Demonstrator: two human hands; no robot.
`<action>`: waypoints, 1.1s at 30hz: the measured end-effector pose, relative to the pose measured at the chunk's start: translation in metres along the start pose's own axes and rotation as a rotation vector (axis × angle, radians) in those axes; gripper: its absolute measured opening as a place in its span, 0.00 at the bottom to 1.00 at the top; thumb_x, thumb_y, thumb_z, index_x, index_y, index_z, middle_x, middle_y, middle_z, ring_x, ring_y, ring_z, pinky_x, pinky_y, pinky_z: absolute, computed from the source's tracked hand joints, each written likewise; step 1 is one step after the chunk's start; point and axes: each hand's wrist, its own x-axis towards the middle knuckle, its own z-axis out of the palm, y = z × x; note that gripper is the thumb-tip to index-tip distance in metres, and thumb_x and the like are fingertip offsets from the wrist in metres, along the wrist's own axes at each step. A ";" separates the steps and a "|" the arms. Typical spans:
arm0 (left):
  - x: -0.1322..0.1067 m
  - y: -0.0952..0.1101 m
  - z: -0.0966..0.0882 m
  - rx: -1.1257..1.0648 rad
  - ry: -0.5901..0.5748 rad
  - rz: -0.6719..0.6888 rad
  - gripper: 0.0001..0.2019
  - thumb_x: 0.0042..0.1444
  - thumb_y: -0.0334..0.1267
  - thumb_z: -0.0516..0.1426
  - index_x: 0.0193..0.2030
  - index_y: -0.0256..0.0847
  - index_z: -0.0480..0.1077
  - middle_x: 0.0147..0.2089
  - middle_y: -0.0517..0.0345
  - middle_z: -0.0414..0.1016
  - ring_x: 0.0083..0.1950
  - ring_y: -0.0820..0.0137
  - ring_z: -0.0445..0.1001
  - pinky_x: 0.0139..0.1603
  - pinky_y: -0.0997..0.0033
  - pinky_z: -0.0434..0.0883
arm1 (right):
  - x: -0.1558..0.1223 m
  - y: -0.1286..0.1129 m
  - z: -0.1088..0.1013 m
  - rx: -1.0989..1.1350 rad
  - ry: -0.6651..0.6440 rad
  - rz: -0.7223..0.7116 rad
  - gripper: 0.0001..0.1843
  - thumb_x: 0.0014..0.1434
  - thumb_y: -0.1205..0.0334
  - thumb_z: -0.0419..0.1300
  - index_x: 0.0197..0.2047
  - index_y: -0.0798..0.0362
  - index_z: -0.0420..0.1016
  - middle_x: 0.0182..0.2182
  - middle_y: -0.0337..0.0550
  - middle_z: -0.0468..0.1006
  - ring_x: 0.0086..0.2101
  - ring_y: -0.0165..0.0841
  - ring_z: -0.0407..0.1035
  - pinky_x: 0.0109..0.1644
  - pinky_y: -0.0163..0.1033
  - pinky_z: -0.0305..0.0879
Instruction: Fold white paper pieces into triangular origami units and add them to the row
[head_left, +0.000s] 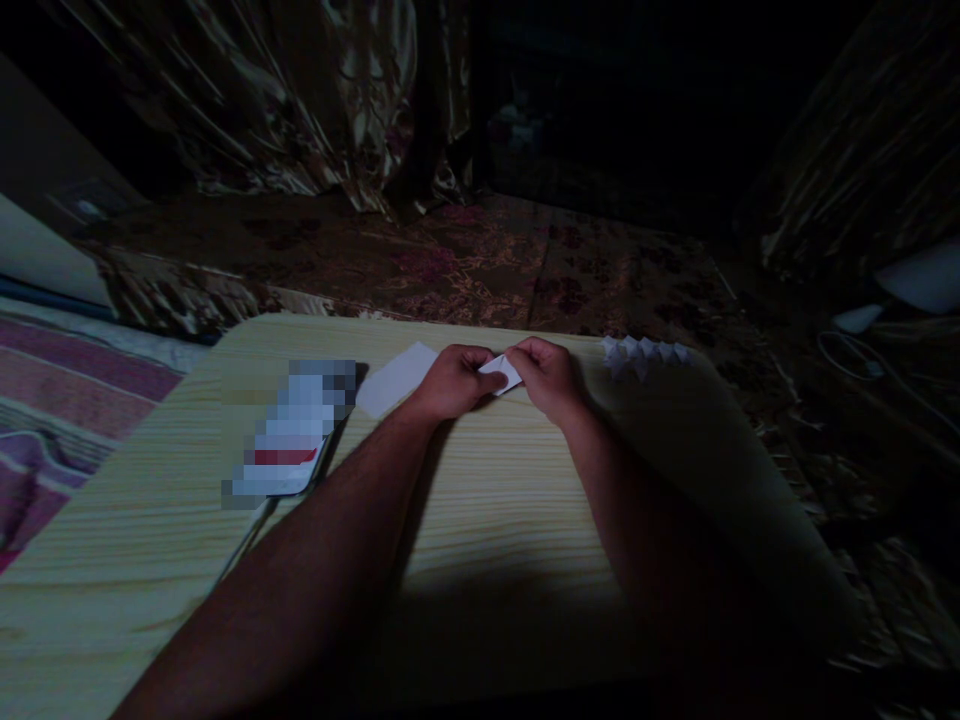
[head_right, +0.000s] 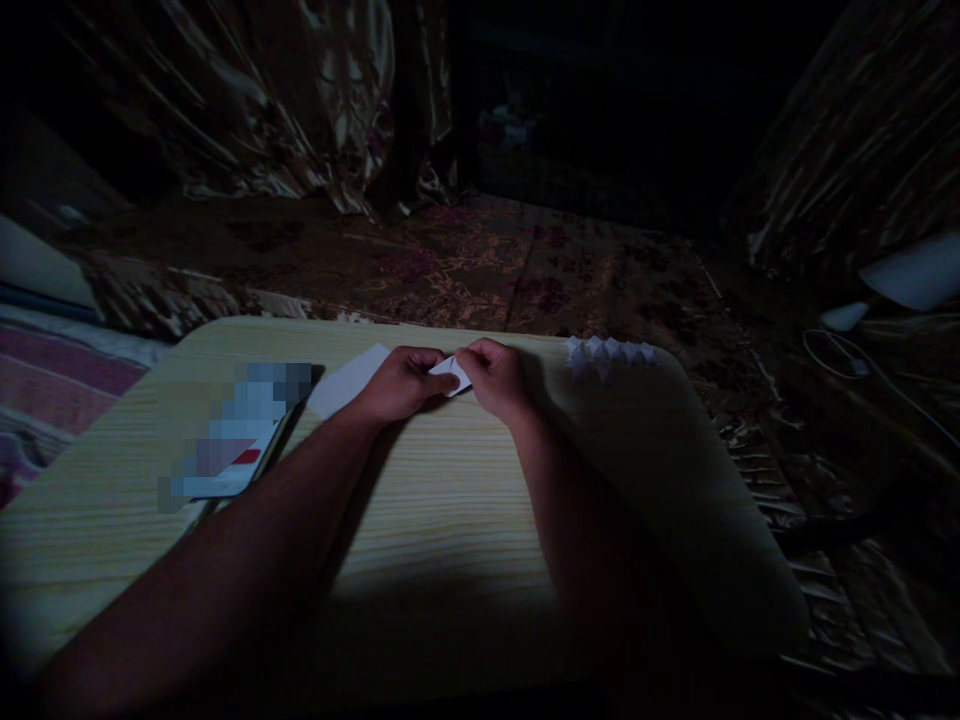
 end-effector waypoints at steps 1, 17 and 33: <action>0.000 0.000 0.000 -0.005 0.014 0.000 0.09 0.46 0.40 0.60 0.24 0.36 0.69 0.18 0.65 0.61 0.19 0.79 0.56 0.20 0.76 0.52 | 0.000 0.000 0.000 0.026 -0.013 0.015 0.09 0.51 0.57 0.59 0.28 0.54 0.71 0.23 0.35 0.71 0.25 0.27 0.64 0.29 0.33 0.60; 0.005 -0.002 -0.002 -0.189 0.208 -0.027 0.09 0.43 0.39 0.62 0.27 0.36 0.71 0.23 0.61 0.69 0.22 0.76 0.62 0.23 0.75 0.58 | 0.001 0.000 -0.002 0.102 -0.014 0.066 0.08 0.44 0.65 0.59 0.32 0.55 0.73 0.23 0.36 0.72 0.22 0.25 0.63 0.25 0.31 0.59; 0.007 -0.001 0.001 -0.313 0.261 0.012 0.13 0.47 0.41 0.60 0.37 0.34 0.75 0.31 0.55 0.75 0.29 0.72 0.70 0.31 0.73 0.66 | -0.001 -0.003 -0.001 0.104 0.009 0.126 0.07 0.47 0.61 0.61 0.31 0.55 0.72 0.21 0.37 0.74 0.20 0.25 0.64 0.25 0.32 0.60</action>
